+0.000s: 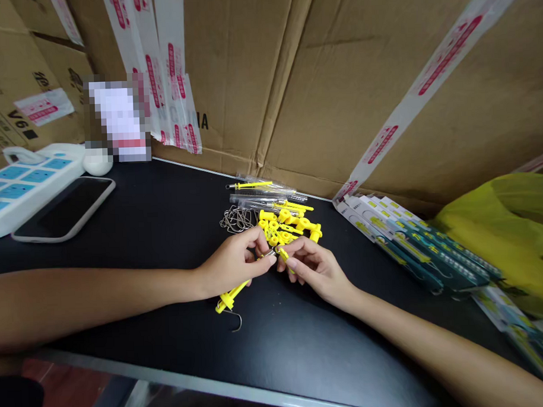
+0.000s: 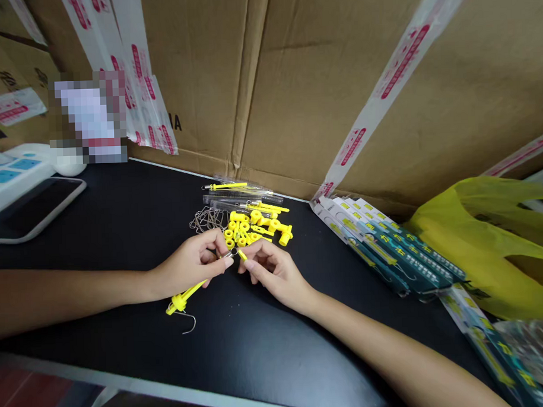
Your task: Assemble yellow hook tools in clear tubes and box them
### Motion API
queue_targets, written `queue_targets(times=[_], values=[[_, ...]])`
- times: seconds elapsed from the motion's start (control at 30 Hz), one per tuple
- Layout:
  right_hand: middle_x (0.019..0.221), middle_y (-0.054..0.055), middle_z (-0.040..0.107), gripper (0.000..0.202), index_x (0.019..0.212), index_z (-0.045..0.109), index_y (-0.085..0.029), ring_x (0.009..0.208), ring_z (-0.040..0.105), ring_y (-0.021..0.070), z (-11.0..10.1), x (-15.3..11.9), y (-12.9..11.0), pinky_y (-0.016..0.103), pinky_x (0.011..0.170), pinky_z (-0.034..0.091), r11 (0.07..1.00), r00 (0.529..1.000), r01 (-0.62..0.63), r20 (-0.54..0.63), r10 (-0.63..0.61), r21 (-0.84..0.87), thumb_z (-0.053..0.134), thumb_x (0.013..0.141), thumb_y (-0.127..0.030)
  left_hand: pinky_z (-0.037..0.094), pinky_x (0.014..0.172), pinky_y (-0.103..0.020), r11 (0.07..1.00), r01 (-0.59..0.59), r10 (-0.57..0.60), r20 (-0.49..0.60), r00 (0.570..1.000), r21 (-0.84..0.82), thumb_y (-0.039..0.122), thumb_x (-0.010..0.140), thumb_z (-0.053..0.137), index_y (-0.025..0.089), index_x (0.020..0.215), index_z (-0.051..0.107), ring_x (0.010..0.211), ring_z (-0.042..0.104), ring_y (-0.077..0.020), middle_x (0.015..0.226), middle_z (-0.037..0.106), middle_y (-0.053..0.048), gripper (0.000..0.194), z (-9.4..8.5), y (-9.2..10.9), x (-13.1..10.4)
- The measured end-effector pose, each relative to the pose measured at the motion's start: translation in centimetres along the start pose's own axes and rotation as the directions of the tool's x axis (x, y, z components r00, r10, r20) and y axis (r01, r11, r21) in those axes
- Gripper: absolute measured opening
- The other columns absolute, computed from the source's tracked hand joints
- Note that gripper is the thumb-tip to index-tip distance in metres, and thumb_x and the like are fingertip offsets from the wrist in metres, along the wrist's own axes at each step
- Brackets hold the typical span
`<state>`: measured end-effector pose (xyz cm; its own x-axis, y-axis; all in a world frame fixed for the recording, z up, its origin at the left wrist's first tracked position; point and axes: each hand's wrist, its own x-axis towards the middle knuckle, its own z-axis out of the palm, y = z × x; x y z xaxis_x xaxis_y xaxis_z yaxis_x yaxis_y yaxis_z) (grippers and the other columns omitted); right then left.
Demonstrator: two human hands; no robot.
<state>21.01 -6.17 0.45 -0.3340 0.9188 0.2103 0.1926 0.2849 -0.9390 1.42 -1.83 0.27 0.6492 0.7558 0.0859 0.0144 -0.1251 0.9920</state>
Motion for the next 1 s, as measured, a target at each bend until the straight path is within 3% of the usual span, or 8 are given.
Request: queue_targets(times=[0.53, 1.0], values=[[0.07, 0.0, 0.061, 0.014, 0.094, 0.06, -0.017, 0.049, 0.045, 0.0059, -0.57, 0.19, 0.71, 0.019, 0.045, 0.038, 0.993, 0.996, -0.083, 0.045, 0.08, 0.082, 0.054, 0.089, -0.028, 0.036, 0.038, -0.014, 0.997, -0.008, 0.008, -0.004, 1.0, 0.071, 0.025, 0.081, 0.056, 0.019, 0.075, 0.039, 0.041, 0.043, -0.0026, 0.058, 0.043, 0.01, 0.019, 0.02, 0.21, 0.01], [0.071, 0.0, 0.062, 0.015, 0.082, 0.048, -0.019, 0.049, 0.044, 0.0063, -0.25, 0.3, 0.59, 0.019, 0.044, 0.037, 0.99, 0.995, -0.1, 0.015, 0.099, 0.101, 0.054, 0.089, -0.031, 0.04, 0.035, -0.014, 0.999, 0.008, -0.008, 0.013, 1.0, 0.044, 0.026, 0.08, 0.056, 0.019, 0.076, 0.039, 0.043, 0.044, -0.0037, 0.063, 0.044, 0.008, 0.018, 0.1, 0.09, 0.17]])
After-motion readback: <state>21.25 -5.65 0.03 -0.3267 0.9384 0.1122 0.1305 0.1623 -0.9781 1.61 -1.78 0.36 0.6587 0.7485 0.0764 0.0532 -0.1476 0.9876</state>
